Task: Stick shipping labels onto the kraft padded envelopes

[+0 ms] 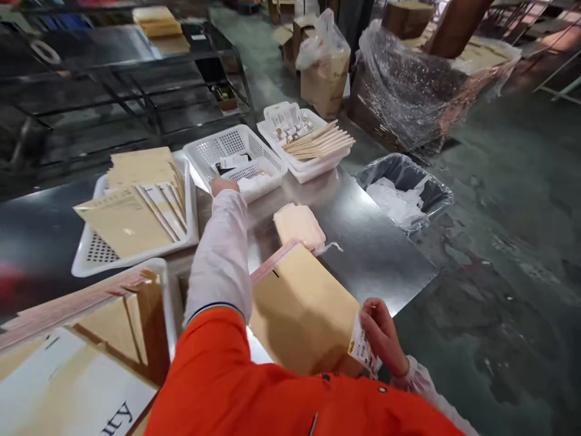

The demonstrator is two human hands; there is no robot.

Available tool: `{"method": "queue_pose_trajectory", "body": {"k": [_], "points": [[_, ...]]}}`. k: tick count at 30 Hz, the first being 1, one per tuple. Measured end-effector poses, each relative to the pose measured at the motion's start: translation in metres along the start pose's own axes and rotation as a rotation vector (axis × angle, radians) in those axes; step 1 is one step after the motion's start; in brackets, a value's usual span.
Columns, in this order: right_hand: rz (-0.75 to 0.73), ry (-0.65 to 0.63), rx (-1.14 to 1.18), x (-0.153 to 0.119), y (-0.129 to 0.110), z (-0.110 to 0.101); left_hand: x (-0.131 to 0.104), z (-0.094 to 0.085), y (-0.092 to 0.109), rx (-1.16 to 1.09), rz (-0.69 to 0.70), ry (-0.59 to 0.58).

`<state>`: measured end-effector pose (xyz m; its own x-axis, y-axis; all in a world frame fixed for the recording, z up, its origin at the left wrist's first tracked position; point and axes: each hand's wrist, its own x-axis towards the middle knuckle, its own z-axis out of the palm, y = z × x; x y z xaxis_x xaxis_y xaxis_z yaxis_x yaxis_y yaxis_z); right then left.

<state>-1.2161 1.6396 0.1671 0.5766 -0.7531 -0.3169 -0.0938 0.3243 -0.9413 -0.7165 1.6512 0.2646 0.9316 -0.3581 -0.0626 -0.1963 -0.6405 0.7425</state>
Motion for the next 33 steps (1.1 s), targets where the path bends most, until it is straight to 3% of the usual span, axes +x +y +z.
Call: {"method": "queue_pose_trajectory", "body": {"k": [2,3,5,7,8,10,12,15,21,26,33], "points": [[0.029,-0.092,-0.014,0.003,-0.005,0.000,-0.039,0.010,0.002,-0.032,-0.020,-0.066],[0.037,-0.145,-0.030,0.004,-0.009,-0.001,-0.068,0.016,0.002,-0.071,-0.021,-0.164],[0.027,-0.263,-0.055,0.005,-0.018,-0.003,-0.142,0.027,0.001,-0.133,-0.024,-0.439],[0.000,-0.387,-0.048,0.002,-0.030,-0.008,-0.223,0.038,-0.001,-0.216,-0.062,-0.878],[-0.015,-0.447,-0.038,0.000,-0.036,-0.013,-0.262,0.043,-0.001,-0.294,-0.084,-1.033],[-0.048,-0.566,-0.029,-0.007,-0.048,-0.028,-0.331,0.052,0.002,-0.457,-0.129,-1.197],[-0.080,-0.687,-0.016,-0.016,-0.057,-0.051,-0.387,0.059,0.010,-0.587,-0.163,-1.147],[-0.085,-0.885,0.008,-0.034,-0.066,-0.090,-0.452,0.067,0.026,-0.720,-0.200,-1.030],[-0.096,-1.117,0.000,-0.072,-0.088,-0.150,-0.552,0.072,0.067,-0.760,-0.227,-0.842],[-0.148,-1.215,-0.006,-0.094,-0.096,-0.161,-0.601,0.064,0.079,-0.764,-0.211,-0.734],[-0.147,-1.288,-0.032,-0.119,-0.090,-0.143,-0.629,0.042,0.059,-0.812,-0.221,-0.666]]}}
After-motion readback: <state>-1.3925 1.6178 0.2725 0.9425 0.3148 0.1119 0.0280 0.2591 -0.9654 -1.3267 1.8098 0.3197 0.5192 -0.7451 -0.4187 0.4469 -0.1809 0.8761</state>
